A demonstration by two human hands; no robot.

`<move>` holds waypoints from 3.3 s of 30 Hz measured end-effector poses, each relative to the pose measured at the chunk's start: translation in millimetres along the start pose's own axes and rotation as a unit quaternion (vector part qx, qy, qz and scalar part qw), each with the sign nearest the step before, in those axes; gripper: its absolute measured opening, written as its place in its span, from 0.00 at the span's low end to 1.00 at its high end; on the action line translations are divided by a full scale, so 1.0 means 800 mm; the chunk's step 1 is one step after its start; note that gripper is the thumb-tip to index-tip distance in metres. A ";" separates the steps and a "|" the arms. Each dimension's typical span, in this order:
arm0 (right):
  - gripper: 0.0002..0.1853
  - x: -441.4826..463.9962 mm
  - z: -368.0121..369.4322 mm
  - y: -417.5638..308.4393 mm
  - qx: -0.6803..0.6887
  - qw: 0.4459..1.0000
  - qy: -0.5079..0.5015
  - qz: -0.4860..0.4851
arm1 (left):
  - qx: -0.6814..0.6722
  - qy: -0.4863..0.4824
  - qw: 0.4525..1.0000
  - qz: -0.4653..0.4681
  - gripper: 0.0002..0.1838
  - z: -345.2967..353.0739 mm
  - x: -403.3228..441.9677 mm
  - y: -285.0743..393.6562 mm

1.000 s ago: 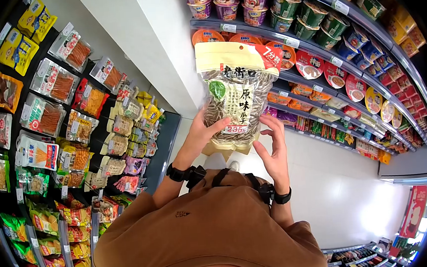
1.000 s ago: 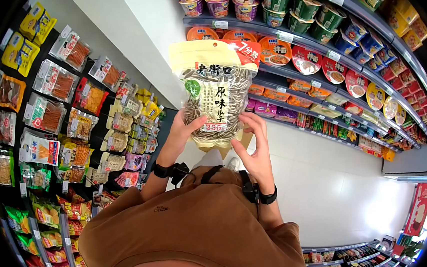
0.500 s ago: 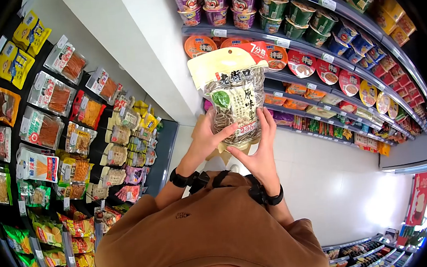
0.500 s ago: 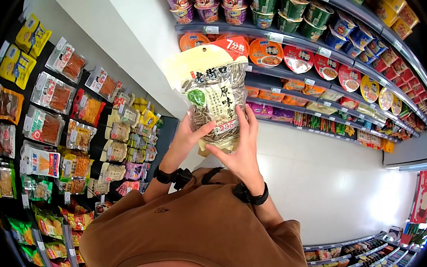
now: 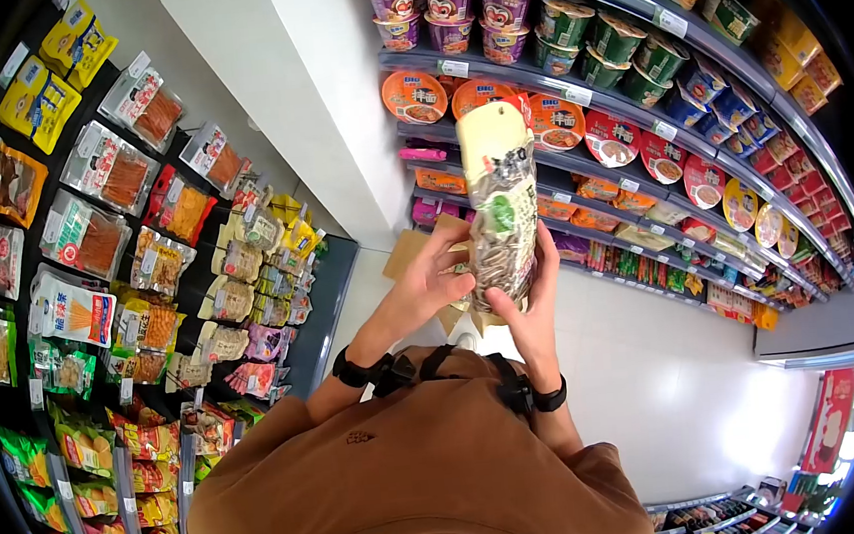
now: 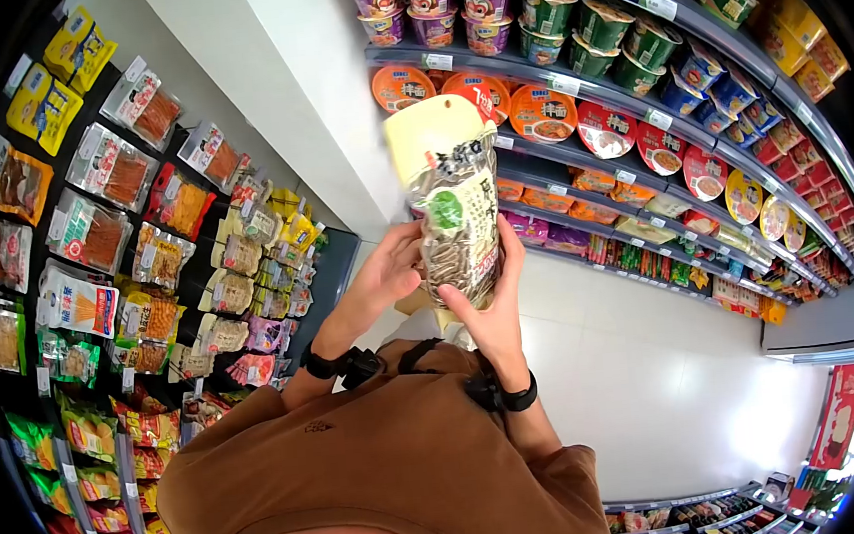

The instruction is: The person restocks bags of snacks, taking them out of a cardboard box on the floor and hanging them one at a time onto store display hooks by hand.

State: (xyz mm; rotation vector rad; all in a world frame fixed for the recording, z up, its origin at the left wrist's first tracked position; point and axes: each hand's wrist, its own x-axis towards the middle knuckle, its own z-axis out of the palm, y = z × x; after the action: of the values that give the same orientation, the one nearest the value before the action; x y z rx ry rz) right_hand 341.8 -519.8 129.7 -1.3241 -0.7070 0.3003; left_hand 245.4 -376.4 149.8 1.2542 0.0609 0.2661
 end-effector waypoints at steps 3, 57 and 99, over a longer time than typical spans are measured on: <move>0.51 -0.005 -0.006 0.012 0.195 0.980 0.009 0.030 | 0.044 -0.020 0.999 0.007 0.32 0.010 -0.007 0.013; 0.37 -0.060 -0.028 0.107 0.547 0.795 0.080 0.250 | 0.175 0.035 0.983 0.049 0.07 0.013 -0.021 0.032; 0.28 0.046 0.202 0.035 -0.040 0.919 -0.368 0.138 | 0.022 0.371 0.925 -0.074 0.38 -0.151 -0.151 0.051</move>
State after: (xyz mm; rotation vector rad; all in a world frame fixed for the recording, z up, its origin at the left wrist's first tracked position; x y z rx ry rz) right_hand 274.2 -366.2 126.6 -1.3843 -1.1657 1.0440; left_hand 99.2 -280.7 138.5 1.1250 0.8155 0.5989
